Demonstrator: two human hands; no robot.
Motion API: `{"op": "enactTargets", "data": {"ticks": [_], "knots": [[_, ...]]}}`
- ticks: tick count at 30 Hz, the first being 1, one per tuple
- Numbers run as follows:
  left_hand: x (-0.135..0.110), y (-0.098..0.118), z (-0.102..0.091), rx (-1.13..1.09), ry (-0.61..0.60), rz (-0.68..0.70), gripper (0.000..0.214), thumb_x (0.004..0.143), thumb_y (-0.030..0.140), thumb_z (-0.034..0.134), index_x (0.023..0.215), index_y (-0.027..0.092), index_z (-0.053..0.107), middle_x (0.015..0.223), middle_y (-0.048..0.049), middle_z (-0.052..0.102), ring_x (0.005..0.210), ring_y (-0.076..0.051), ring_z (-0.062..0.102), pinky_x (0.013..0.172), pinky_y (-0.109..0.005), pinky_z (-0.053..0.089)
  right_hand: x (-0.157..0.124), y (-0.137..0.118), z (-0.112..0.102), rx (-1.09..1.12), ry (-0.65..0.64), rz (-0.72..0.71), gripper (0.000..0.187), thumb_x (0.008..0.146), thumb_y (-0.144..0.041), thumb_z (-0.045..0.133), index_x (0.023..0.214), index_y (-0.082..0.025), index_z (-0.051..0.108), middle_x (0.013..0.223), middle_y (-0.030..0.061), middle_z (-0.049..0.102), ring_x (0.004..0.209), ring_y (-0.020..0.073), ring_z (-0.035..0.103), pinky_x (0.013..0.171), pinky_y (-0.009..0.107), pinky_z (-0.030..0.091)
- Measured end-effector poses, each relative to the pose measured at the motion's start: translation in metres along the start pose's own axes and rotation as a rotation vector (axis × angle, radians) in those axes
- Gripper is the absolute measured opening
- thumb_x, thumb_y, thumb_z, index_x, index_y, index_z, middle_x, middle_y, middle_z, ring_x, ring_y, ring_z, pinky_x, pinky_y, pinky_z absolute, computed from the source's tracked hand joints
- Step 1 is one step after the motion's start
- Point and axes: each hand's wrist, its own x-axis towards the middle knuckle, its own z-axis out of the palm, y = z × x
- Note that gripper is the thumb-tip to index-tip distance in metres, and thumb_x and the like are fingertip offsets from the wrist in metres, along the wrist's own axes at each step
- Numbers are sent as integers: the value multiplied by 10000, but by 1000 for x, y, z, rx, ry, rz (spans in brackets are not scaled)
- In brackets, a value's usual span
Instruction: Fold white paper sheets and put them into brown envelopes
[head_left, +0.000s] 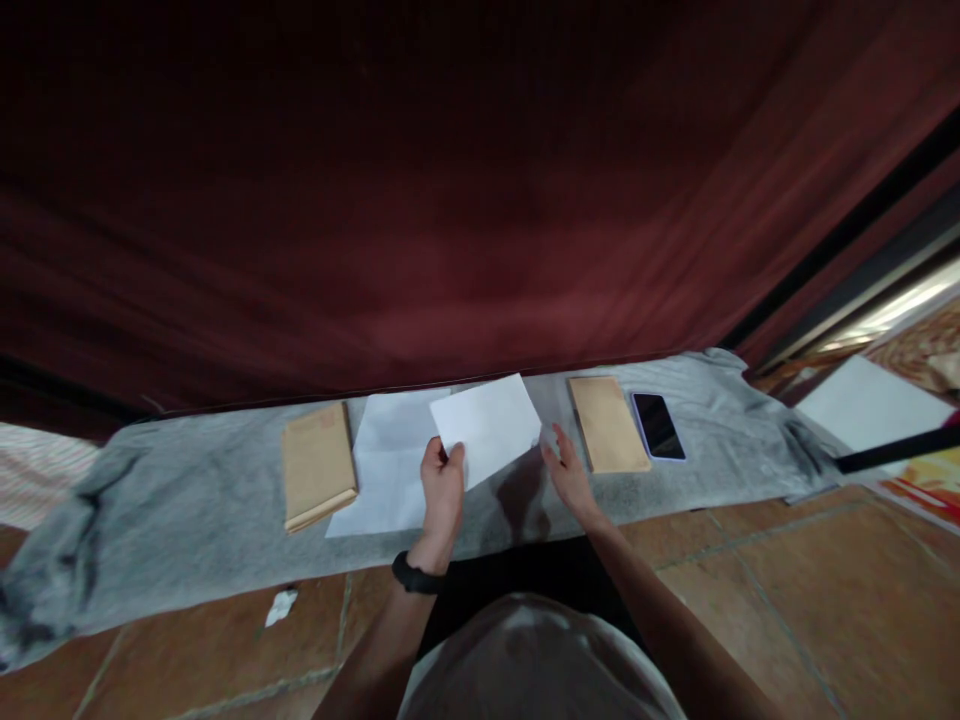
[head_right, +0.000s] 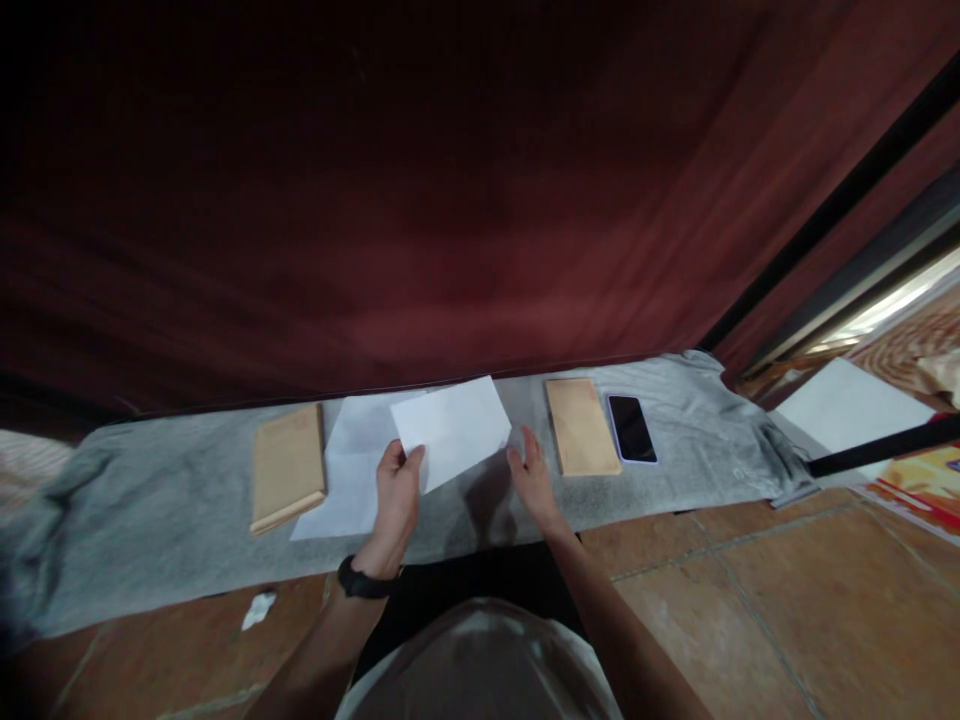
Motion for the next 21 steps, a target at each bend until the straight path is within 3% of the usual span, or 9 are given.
{"op": "enactTargets", "data": {"ticks": [3, 6, 8, 10, 13, 16, 18, 21], "knots": [[-12, 7, 5, -180, 11, -171, 321, 627, 322, 714, 899, 174, 631, 831, 6, 687, 698, -138, 608, 664, -262, 470, -13, -18, -16, 33, 23, -98, 679, 986, -320, 424, 1603, -188, 173, 1570, 161, 395, 1426, 285, 418, 1094, 493, 443], [-27, 12, 11, -261, -23, -270, 400, 568, 303, 783, 917, 169, 642, 848, -2, 704, 694, -141, 629, 656, -264, 476, -20, -41, -32, -9, 3, -276, 738, 914, -254, 544, 1587, -205, 245, 1653, 137, 228, 1509, 328, 252, 1173, 596, 314], [-37, 16, 15, -305, -61, -275, 415, 566, 305, 815, 920, 172, 645, 859, -5, 712, 708, -142, 641, 664, -259, 484, -18, -55, -40, 31, -44, -336, 651, 903, -178, 516, 1537, -234, 380, 1627, 100, 314, 1493, 299, 301, 1203, 585, 274], [-43, 20, 17, -352, -130, -274, 416, 600, 355, 835, 924, 176, 645, 885, -17, 720, 757, -156, 666, 692, -263, 501, -13, -65, -46, 163, -95, -318, 564, 899, -122, 464, 1442, -262, 526, 1535, 62, 477, 1422, 248, 431, 1208, 519, 309], [-46, 18, 16, -378, -205, -241, 429, 730, 522, 764, 974, 186, 655, 1048, -70, 721, 993, -214, 683, 804, -298, 527, -4, -74, -52, 484, -96, -84, 439, 919, -171, 468, 1303, -276, 653, 1331, 27, 665, 1262, 219, 589, 1124, 429, 444], [-42, 2, 13, -283, -77, -238, 440, 802, 545, 709, 1093, 222, 645, 1290, -81, 650, 1256, -241, 575, 909, -311, 507, 2, -79, -55, 885, -26, 269, 300, 924, -357, 572, 1161, -235, 710, 1122, 37, 754, 1106, 243, 676, 963, 399, 556], [-40, -13, 11, -235, -28, -339, 480, 783, 476, 752, 1179, 246, 609, 1326, -74, 637, 1251, -240, 579, 894, -316, 510, 3, -80, -55, 1156, 14, 449, 312, 874, -448, 659, 1080, -218, 709, 1062, 45, 765, 1029, 242, 705, 878, 374, 589], [-38, -34, 9, -271, -134, -476, 574, 737, 419, 788, 1232, 217, 580, 1184, -99, 708, 1037, -239, 683, 791, -327, 531, 1, -76, -49, 1402, 34, 622, 337, 790, -450, 761, 1035, -233, 681, 1080, 38, 760, 980, 217, 721, 827, 340, 608]]}}
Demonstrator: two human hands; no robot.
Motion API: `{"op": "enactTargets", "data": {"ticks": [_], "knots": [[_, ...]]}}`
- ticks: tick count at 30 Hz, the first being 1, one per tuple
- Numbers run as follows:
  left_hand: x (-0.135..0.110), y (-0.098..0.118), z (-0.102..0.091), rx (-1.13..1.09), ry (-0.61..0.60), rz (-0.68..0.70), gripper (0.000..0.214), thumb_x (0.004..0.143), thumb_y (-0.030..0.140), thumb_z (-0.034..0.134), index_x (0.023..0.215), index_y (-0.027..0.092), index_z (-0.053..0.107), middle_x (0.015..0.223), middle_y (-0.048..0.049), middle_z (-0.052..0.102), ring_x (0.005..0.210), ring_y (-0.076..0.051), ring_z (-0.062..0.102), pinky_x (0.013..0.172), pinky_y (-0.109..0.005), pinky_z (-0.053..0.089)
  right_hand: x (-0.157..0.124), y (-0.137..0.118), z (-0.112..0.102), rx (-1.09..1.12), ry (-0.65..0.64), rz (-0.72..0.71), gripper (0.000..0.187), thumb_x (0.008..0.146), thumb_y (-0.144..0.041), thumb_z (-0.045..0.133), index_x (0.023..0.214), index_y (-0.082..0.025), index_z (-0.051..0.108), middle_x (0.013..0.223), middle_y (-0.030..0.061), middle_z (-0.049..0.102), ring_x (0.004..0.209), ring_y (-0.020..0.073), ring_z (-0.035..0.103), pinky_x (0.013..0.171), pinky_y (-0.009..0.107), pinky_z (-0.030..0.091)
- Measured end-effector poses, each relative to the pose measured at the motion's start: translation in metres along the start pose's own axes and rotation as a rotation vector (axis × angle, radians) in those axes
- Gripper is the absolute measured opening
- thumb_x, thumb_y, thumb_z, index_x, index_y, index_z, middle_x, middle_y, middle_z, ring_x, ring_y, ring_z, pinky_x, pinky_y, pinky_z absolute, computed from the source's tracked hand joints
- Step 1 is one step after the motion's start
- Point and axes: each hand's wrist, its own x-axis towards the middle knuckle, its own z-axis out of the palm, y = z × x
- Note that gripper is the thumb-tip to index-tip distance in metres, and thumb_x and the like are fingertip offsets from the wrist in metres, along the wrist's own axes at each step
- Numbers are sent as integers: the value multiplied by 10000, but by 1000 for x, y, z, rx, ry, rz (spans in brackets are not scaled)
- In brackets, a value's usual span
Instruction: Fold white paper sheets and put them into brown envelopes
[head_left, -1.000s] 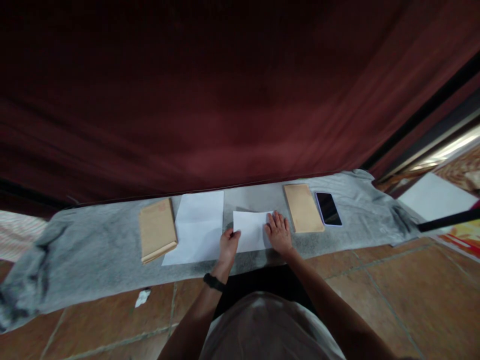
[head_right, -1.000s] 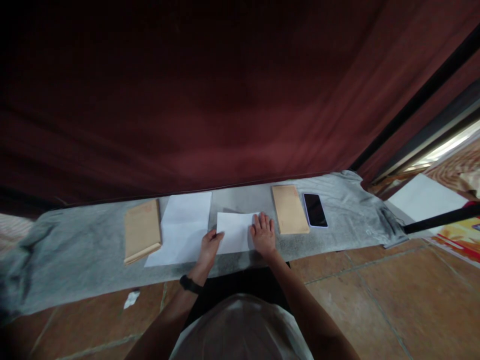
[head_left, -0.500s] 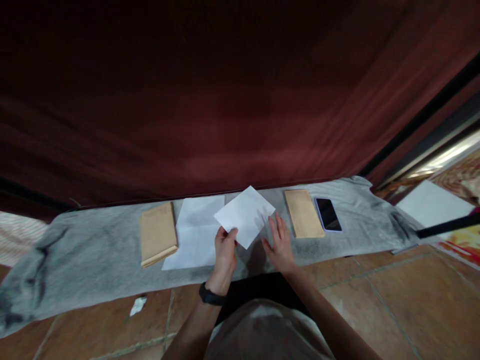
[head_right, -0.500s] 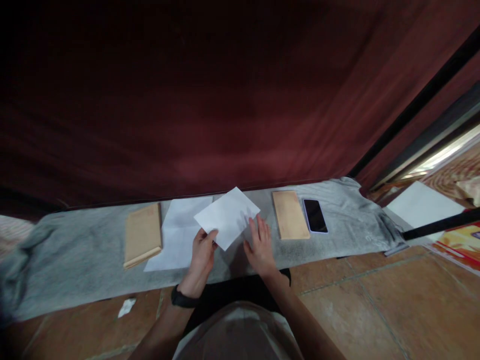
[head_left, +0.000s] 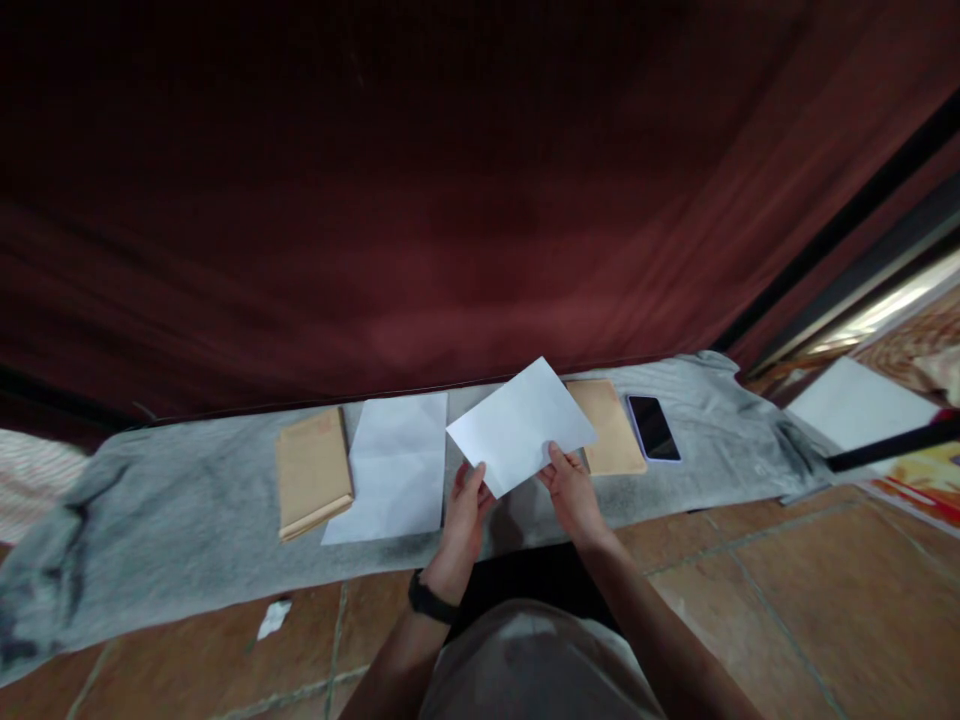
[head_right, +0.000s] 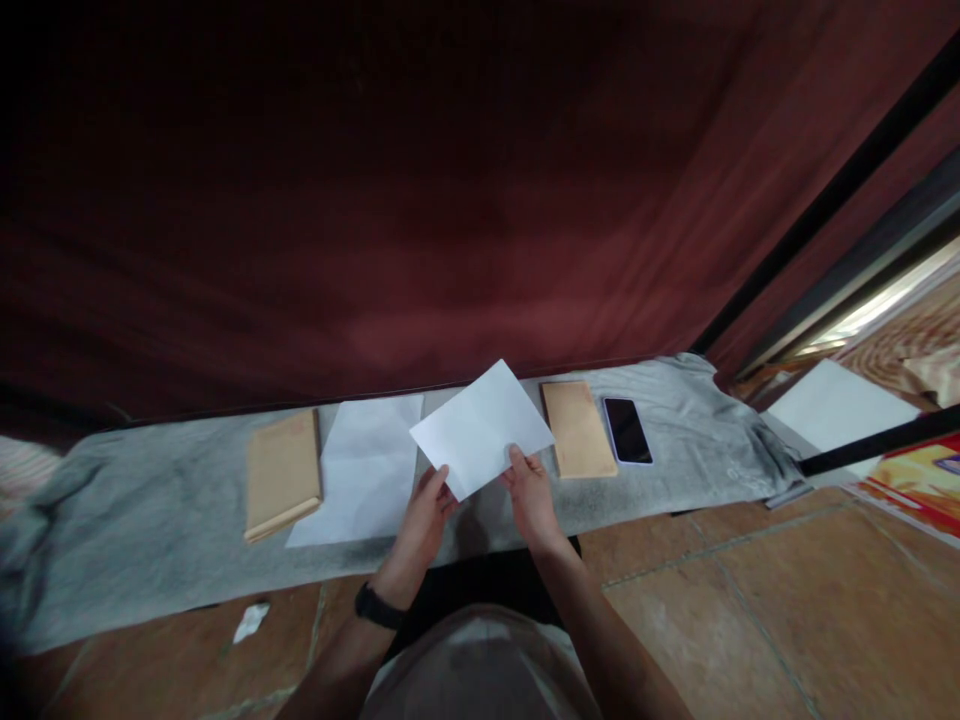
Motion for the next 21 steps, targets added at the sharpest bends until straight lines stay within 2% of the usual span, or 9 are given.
{"op": "enactTargets", "data": {"ticks": [2, 4, 9, 12, 15, 17, 18, 19, 21], "knots": [[6, -8, -5, 23, -45, 33, 594, 711, 387, 797, 1227, 182, 587, 1047, -93, 739, 895, -221, 703, 731, -316, 531, 2, 8, -6, 34, 22, 71, 323, 776, -428, 771, 1020, -244, 667, 1073, 31, 758, 956, 207, 725, 815, 334, 615], [14, -13, -11, 126, -35, 128, 607, 705, 336, 785, 1249, 164, 580, 911, -58, 741, 780, -196, 692, 677, -297, 520, 4, 17, -16, 2, 43, 125, 300, 778, -411, 758, 1003, -245, 651, 1032, 32, 758, 922, 207, 732, 808, 345, 618], [40, -19, -32, 572, 27, 333, 529, 772, 197, 660, 1289, 139, 564, 731, 5, 680, 650, -169, 643, 638, -289, 497, -3, 35, -52, -70, 67, 261, 247, 757, -386, 745, 901, -235, 612, 903, 43, 755, 805, 219, 743, 816, 402, 612], [45, -22, -44, 850, 31, 418, 518, 832, 165, 584, 1345, 122, 529, 754, -16, 688, 689, -189, 663, 688, -310, 510, -16, 37, -78, -164, -45, 456, 277, 780, -445, 714, 917, -215, 646, 939, 86, 769, 817, 234, 747, 801, 408, 603], [41, -23, -48, 1084, 25, 424, 551, 883, 166, 539, 1428, 144, 466, 841, -50, 725, 768, -214, 700, 738, -318, 519, -23, 35, -94, -362, -200, 598, 387, 833, -519, 646, 1004, -175, 691, 999, 133, 770, 825, 248, 747, 804, 426, 597], [37, -21, -47, 1194, 48, 388, 564, 904, 172, 521, 1462, 167, 438, 914, -69, 744, 814, -225, 717, 755, -318, 523, -20, 35, -93, -563, -256, 500, 417, 872, -547, 581, 1003, -172, 709, 977, 134, 771, 827, 264, 744, 816, 452, 593], [35, -21, -45, 1232, 60, 372, 568, 912, 175, 515, 1474, 174, 428, 952, -78, 750, 838, -229, 722, 766, -317, 524, -16, 36, -88, -686, -274, 370, 416, 895, -543, 546, 1013, -182, 717, 990, 130, 771, 866, 273, 740, 848, 465, 585], [34, -20, -44, 1259, 68, 361, 571, 919, 179, 511, 1483, 177, 419, 985, -86, 752, 864, -232, 726, 778, -317, 526, -10, 38, -82, -815, -287, 188, 404, 921, -520, 511, 1046, -199, 720, 1039, 123, 766, 944, 277, 729, 905, 471, 566], [32, -18, -42, 1289, 75, 352, 573, 930, 188, 506, 1494, 176, 409, 1032, -95, 753, 904, -232, 727, 804, -314, 528, 3, 45, -68, -1078, -331, -213, 392, 971, -429, 451, 1210, -226, 686, 1278, 113, 693, 1212, 270, 627, 1078, 474, 462]]}}
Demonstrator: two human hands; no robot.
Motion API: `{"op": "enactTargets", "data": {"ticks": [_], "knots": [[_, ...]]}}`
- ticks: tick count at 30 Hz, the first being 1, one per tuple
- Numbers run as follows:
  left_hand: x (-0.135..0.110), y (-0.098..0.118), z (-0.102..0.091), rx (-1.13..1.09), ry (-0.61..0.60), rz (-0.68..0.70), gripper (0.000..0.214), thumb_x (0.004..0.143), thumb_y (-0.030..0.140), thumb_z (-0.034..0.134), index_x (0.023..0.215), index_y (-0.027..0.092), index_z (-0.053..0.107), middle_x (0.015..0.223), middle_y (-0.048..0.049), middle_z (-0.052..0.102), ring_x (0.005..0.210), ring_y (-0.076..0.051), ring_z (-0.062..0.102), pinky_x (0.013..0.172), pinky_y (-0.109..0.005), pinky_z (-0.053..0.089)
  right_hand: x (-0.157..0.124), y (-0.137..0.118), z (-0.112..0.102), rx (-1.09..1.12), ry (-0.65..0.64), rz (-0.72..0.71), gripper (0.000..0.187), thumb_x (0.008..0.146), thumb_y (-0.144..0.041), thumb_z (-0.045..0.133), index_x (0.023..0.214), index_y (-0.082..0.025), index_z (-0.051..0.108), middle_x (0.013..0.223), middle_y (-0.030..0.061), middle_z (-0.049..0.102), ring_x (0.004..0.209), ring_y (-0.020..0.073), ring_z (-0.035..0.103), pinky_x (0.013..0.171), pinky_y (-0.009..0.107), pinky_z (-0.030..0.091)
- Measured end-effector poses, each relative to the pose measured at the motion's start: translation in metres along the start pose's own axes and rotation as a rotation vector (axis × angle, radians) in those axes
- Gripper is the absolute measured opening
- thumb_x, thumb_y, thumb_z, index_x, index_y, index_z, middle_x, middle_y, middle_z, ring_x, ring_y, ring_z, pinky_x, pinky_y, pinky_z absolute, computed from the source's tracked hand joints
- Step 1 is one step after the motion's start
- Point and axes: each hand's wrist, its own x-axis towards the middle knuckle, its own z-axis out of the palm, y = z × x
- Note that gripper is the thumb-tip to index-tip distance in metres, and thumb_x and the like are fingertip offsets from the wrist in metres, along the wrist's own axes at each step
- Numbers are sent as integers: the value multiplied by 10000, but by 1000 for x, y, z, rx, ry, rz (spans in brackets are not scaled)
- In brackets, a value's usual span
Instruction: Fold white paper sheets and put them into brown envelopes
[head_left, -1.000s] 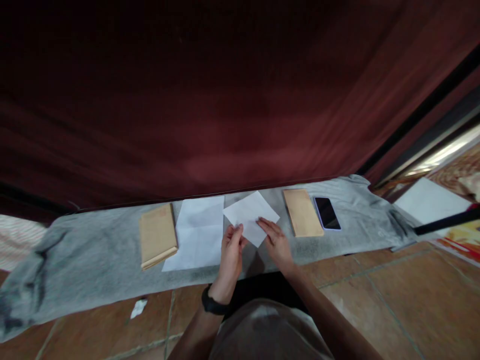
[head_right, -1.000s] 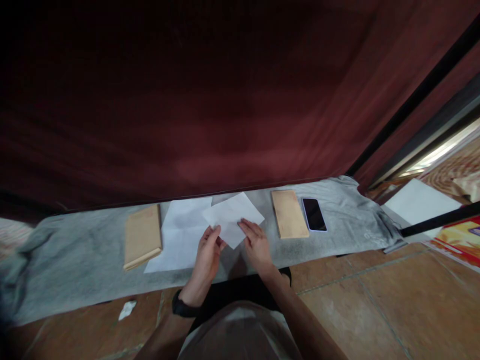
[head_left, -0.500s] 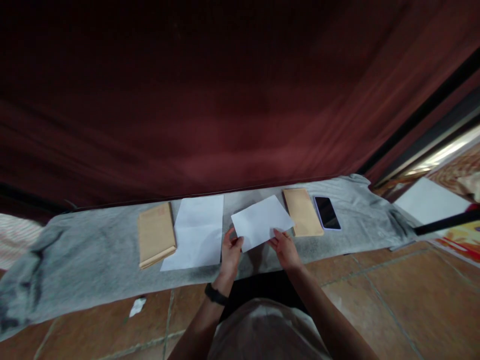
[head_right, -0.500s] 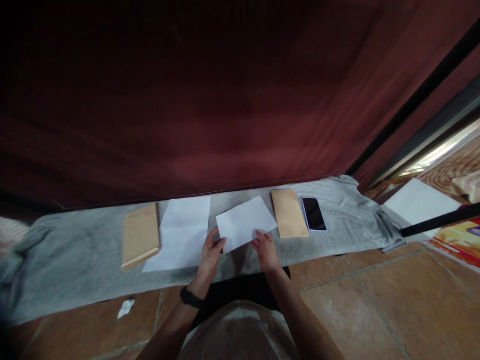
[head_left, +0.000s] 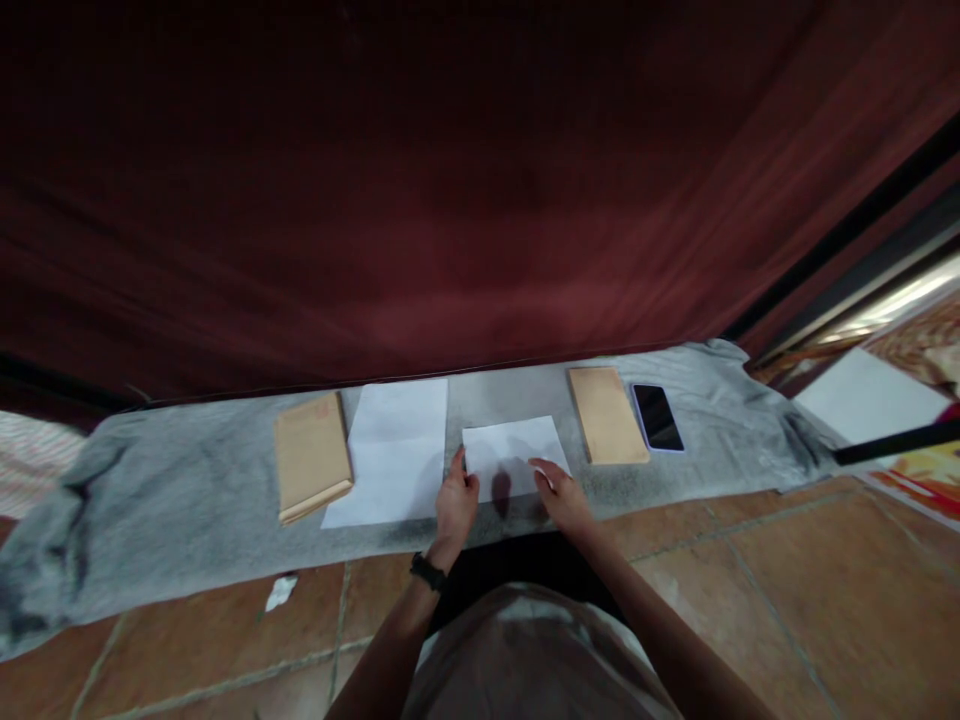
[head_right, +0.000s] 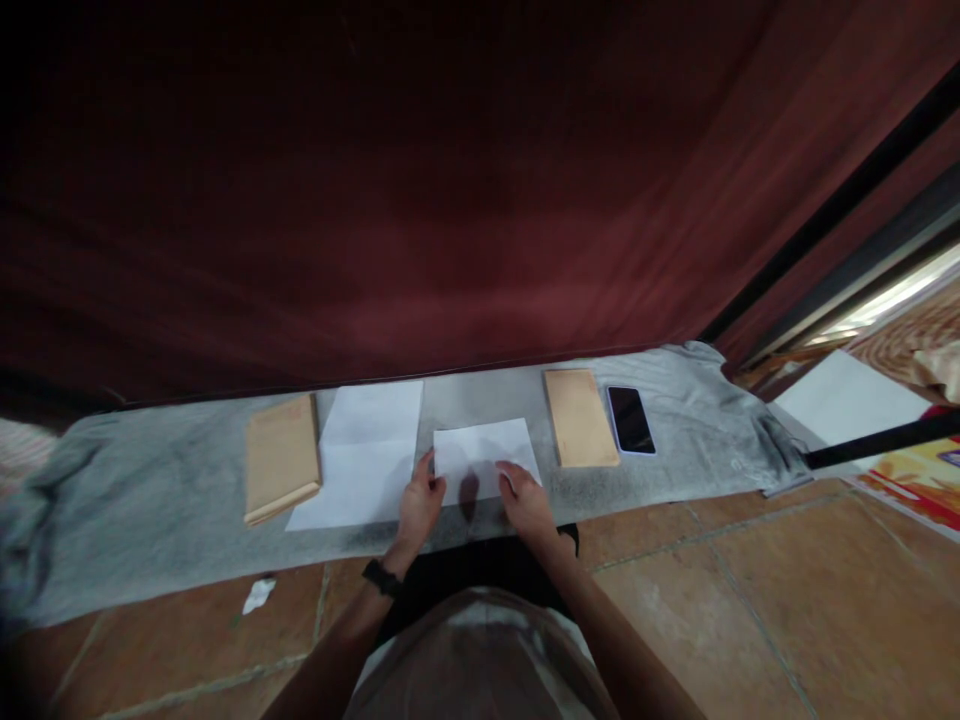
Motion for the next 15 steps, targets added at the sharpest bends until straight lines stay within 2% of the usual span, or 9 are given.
{"op": "enactTargets", "data": {"ticks": [1, 3, 6, 9, 11, 13, 15], "knots": [[0, 1, 0, 8, -2, -1, 573, 932, 190, 506, 1496, 175, 408, 1043, -95, 753, 916, -229, 727, 815, -310, 528, 8, -2, 6, -152, 29, -119, 412, 991, -384, 422, 1297, -219, 645, 1393, 112, 620, 1325, 267, 542, 1135, 477, 403], [1, 2, 0, 20, -7, -4, 565, 935, 191, 507, 1493, 175, 416, 1052, -93, 755, 922, -220, 727, 827, -301, 529, 21, -3, 17, -432, 45, -263, 452, 1016, -332, 399, 1422, -201, 549, 1526, 109, 488, 1445, 267, 397, 1193, 494, 309], [2, 1, 0, 34, -11, -8, 563, 933, 191, 513, 1489, 178, 425, 1066, -94, 754, 923, -216, 727, 843, -300, 531, 31, 2, 29, -701, 39, -338, 485, 1030, -340, 424, 1495, -208, 461, 1580, 108, 408, 1481, 282, 328, 1212, 533, 230], [-1, 0, 1, 37, 2, -15, 568, 925, 194, 514, 1488, 186, 436, 1016, -102, 756, 897, -240, 727, 847, -337, 539, 32, 9, 35, -742, 53, -346, 503, 1024, -381, 462, 1504, -230, 446, 1592, 110, 383, 1480, 305, 320, 1212, 569, 181], [-5, 2, 2, 83, 63, 33, 552, 925, 185, 490, 1476, 173, 458, 1046, -135, 740, 941, -271, 717, 883, -385, 537, 31, 12, 36, -717, 55, -331, 511, 1019, -398, 472, 1506, -245, 442, 1593, 107, 381, 1481, 318, 316, 1210, 589, 157], [-10, 8, 6, 178, 165, 144, 525, 938, 175, 450, 1461, 151, 478, 1191, -186, 687, 1102, -310, 666, 982, -459, 496, 31, 12, 36, -698, 44, -314, 519, 1018, -402, 468, 1514, -254, 429, 1595, 104, 377, 1482, 326, 311, 1207, 607, 140], [-14, 17, 14, 256, 222, 309, 504, 963, 187, 414, 1461, 142, 478, 1393, -209, 572, 1322, -336, 523, 1100, -517, 403, 31, 11, 35, -691, 26, -303, 520, 1019, -382, 453, 1523, -257, 414, 1604, 97, 362, 1488, 329, 299, 1207, 615, 130]]}}
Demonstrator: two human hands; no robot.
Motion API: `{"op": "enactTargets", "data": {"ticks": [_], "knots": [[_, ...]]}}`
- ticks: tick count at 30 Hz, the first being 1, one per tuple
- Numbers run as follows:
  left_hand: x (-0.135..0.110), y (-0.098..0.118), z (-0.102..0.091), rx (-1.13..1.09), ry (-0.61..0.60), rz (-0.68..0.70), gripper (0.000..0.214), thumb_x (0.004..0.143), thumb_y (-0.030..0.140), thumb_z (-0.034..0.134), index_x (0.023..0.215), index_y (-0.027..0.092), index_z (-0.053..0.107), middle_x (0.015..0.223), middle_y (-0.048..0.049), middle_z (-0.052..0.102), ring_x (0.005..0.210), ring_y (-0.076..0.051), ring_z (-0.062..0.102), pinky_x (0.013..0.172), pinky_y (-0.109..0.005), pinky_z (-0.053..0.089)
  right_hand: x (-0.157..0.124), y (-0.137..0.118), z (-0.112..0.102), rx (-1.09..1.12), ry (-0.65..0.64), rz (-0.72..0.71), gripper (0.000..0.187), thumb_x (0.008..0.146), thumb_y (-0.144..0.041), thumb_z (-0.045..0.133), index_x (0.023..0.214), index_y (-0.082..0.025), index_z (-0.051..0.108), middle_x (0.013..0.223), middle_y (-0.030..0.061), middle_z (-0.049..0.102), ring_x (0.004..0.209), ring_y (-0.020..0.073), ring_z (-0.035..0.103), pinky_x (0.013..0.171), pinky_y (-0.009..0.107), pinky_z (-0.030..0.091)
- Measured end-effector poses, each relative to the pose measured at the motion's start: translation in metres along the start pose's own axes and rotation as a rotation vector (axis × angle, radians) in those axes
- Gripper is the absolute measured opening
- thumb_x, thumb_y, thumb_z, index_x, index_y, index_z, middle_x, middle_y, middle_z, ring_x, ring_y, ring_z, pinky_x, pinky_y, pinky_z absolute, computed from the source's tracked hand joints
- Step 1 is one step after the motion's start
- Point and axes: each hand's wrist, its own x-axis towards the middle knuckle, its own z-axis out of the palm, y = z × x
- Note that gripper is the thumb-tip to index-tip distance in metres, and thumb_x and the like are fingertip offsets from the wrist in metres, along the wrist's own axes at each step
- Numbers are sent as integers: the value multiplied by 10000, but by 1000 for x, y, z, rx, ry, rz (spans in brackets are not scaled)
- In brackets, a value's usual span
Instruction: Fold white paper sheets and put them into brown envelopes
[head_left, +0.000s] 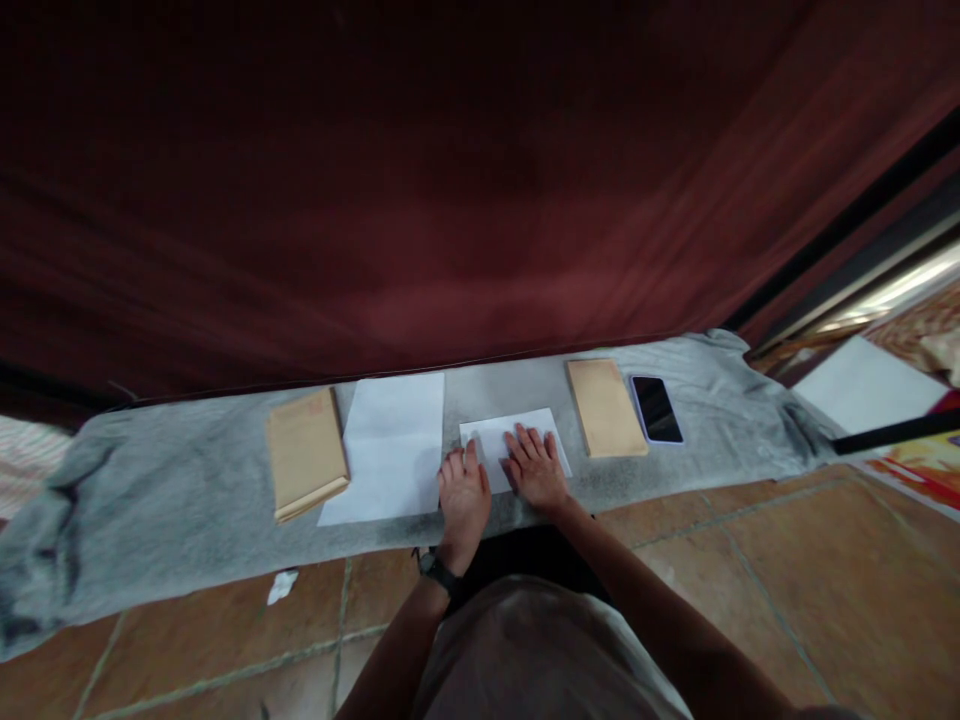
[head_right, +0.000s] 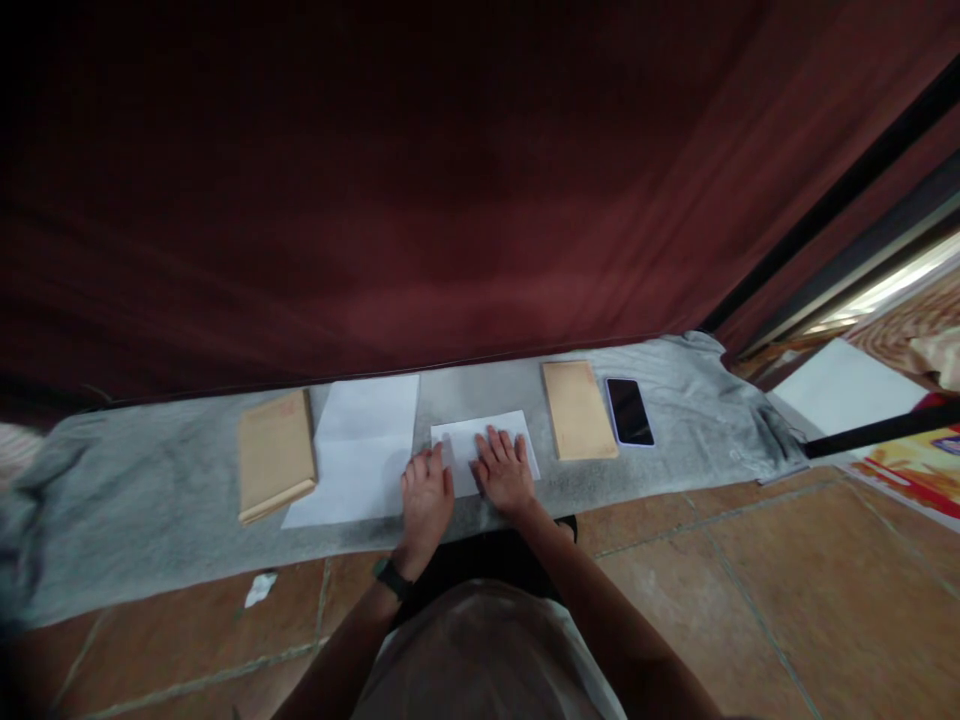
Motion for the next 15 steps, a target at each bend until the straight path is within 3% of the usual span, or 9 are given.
{"op": "enactTargets", "data": {"ticks": [4, 9, 15], "knots": [[5, 21, 21, -36, -104, 289, 523, 1014, 294, 378, 1509, 126, 409, 1602, -154, 362, 1520, -299, 241, 1214, -498, 278, 1, 6, -1, 19, -30, 8, 522, 1014, -240, 365, 1535, -218, 393, 1606, 82, 366, 1500, 272, 289, 1231, 540, 149], [17, 17, 43, 23, -196, 286, 576, 1022, 384, 366, 1519, 94, 393, 1614, -162, 334, 1532, -306, 206, 1231, -517, 232, 0, 15, 3, 48, 2, 28, 527, 980, -170, 344, 1492, -81, 434, 1582, 157, 392, 1497, 241, 295, 1237, 469, 202], [27, -1, 43, 102, -147, 252, 564, 1016, 333, 359, 1536, 114, 370, 1631, -142, 298, 1534, -274, 206, 1242, -494, 199, 1, 14, 3, 76, 20, 35, 512, 997, -191, 336, 1488, -97, 447, 1557, 165, 429, 1486, 254, 317, 1227, 496, 227]]}}
